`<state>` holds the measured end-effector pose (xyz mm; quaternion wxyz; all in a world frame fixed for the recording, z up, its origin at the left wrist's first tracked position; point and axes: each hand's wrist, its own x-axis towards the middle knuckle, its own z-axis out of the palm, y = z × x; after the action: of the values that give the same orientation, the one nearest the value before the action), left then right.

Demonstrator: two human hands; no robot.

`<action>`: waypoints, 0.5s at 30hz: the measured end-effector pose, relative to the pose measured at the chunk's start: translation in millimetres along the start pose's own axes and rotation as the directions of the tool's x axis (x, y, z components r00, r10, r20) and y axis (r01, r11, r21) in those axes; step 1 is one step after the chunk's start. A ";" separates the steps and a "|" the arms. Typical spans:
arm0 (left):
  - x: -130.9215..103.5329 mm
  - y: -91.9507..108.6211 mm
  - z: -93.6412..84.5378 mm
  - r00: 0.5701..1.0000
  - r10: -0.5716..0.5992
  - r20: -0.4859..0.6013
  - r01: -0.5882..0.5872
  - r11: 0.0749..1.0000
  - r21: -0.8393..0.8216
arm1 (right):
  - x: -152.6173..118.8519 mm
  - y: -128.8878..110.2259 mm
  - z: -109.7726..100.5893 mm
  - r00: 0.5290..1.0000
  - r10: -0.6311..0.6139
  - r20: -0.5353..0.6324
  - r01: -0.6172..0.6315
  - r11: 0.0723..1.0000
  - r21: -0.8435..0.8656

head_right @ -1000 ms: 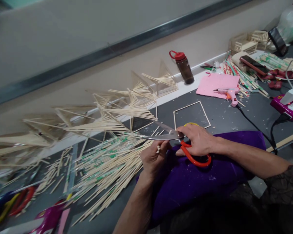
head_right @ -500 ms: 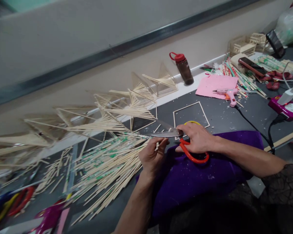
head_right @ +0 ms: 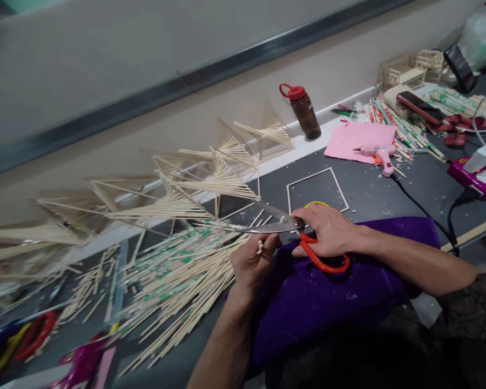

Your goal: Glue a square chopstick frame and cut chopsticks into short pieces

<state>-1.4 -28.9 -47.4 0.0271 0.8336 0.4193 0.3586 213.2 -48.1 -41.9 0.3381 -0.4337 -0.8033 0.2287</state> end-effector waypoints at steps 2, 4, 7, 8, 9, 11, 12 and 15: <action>-0.4 0.8 -0.2 0.999 -0.036 0.021 0.036 0.999 0.001 | -0.1 -0.6 -0.2 1.000 0.017 0.007 -0.017 1.000 0.009; -1.0 1.2 0.0 0.998 -0.064 0.028 0.064 0.998 0.009 | -0.1 -0.5 0.2 1.000 0.018 0.007 -0.018 1.000 0.010; -1.5 0.8 1.5 0.998 -0.063 0.017 0.063 0.998 0.022 | -0.2 0.6 1.4 1.000 0.010 0.002 -0.010 1.000 0.000; -1.4 0.4 2.3 0.999 -0.047 0.008 0.047 0.999 0.024 | -0.2 1.0 1.7 1.000 0.013 0.001 -0.013 1.000 -0.004; -1.1 0.0 3.2 1.000 -0.025 -0.004 0.026 0.999 0.026 | -0.3 1.3 2.0 1.000 0.017 0.000 -0.017 1.000 -0.008; -0.3 -0.8 5.1 0.999 0.014 -0.047 -0.013 0.999 0.039 | -0.5 1.7 2.1 1.000 0.025 -0.004 -0.025 1.000 -0.014; 0.1 -1.2 6.0 0.997 0.021 -0.074 -0.018 0.999 0.046 | -0.6 1.7 2.0 1.000 0.025 -0.006 -0.026 1.000 -0.015; 0.6 -3.1 7.9 0.990 0.018 -0.140 -0.012 0.999 0.046 | -0.4 1.8 2.1 1.000 0.020 -0.017 -0.020 1.000 -0.005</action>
<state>1.6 -24.4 -54.0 -0.0240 0.8098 0.4217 0.4071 212.8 -47.6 -44.7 0.3413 -0.4447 -0.7966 0.2262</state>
